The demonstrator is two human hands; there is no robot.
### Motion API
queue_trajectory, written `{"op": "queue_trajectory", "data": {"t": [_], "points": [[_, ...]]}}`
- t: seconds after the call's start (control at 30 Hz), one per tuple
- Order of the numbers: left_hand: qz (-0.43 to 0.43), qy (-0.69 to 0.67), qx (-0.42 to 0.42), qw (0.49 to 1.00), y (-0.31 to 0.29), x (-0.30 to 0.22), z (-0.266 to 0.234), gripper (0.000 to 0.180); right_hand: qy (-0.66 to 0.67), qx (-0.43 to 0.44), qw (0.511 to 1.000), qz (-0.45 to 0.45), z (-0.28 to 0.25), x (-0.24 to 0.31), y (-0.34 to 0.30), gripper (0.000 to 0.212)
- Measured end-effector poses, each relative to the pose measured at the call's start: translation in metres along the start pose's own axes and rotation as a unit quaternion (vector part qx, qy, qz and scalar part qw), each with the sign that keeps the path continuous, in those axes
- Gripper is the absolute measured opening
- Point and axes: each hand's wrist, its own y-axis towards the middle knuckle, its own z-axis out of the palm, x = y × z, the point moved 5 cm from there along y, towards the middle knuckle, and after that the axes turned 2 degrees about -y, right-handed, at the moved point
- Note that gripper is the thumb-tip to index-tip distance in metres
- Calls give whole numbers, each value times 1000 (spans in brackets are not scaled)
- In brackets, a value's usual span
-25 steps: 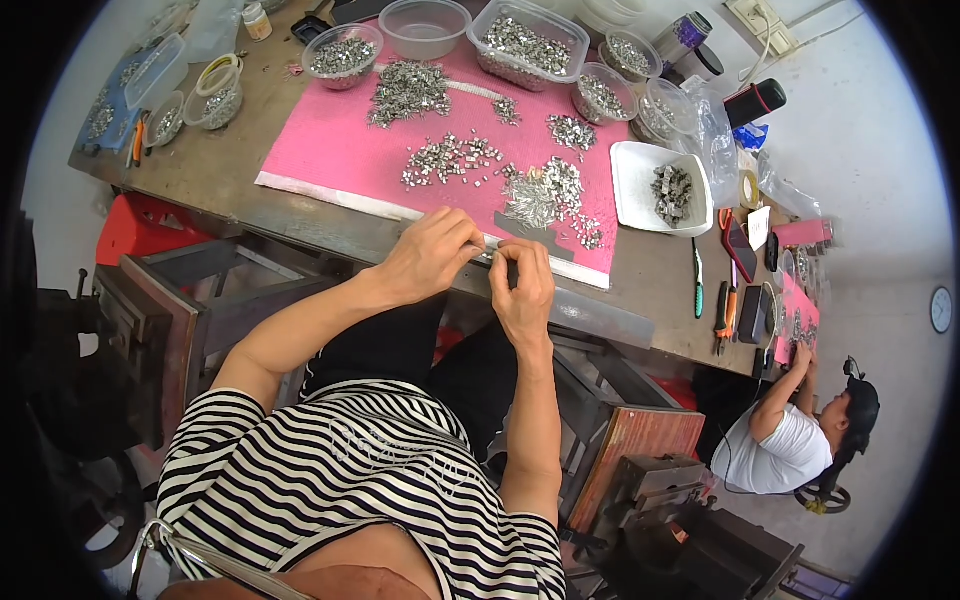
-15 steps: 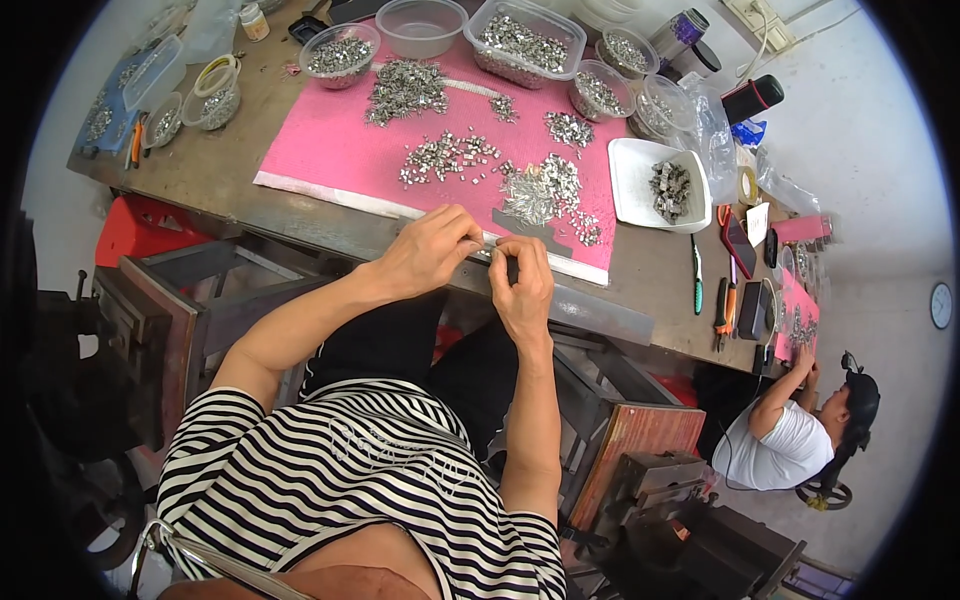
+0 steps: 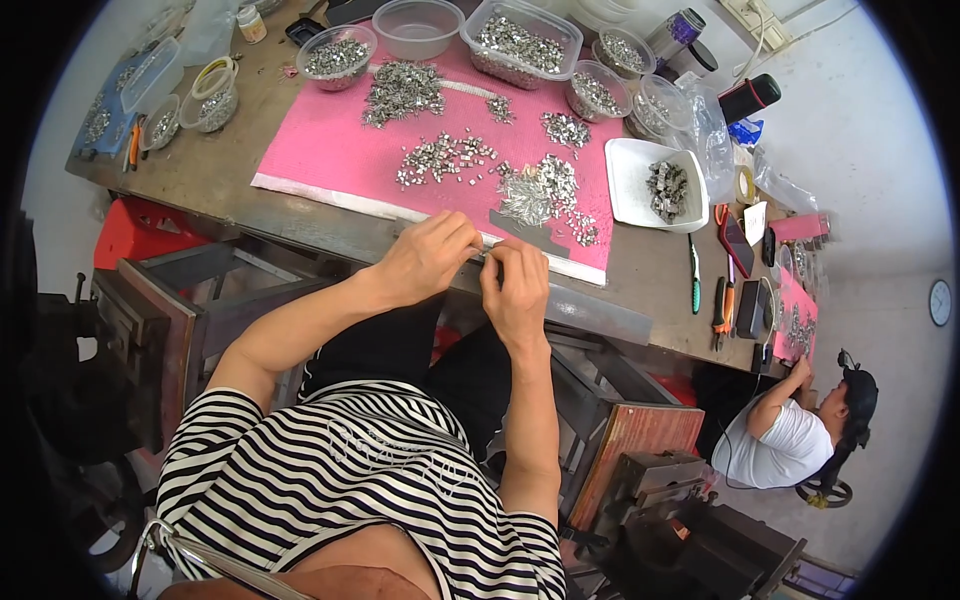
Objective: The person aligns small metal pieces into a metal fixture bar by hand, places the fixture into a manual press machine, operates the hand wheel, and loads more metal pieces into the fixture.
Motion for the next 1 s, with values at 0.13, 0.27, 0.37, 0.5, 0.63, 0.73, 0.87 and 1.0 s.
{"op": "queue_trajectory", "data": {"t": [0.13,0.27,0.37,0.5,0.63,0.73,0.87,1.0], "points": [[4,15,13,1000,-1,-6,-1,12,-38,1,999,-30,0,5,-2,15],[-7,32,11,999,-1,-6,-2,12,31,20,999,32,-9,-9,0,14],[-12,47,1,999,-4,-4,-1,15,9,40,992,121,-11,-37,5,9],[-8,49,-44,998,-10,-5,-2,24,-10,66,988,139,-5,-57,14,6],[-27,46,-51,997,-16,-5,-5,28,-60,81,991,82,-2,-56,20,6],[-22,51,-43,998,-20,-3,-3,29,9,111,988,103,-3,-59,21,6],[-22,56,-51,997,-23,-1,0,31,57,141,981,124,-9,-58,30,9],[-24,43,-62,997,-22,-2,0,31,36,185,977,101,-5,-60,34,9]]}}
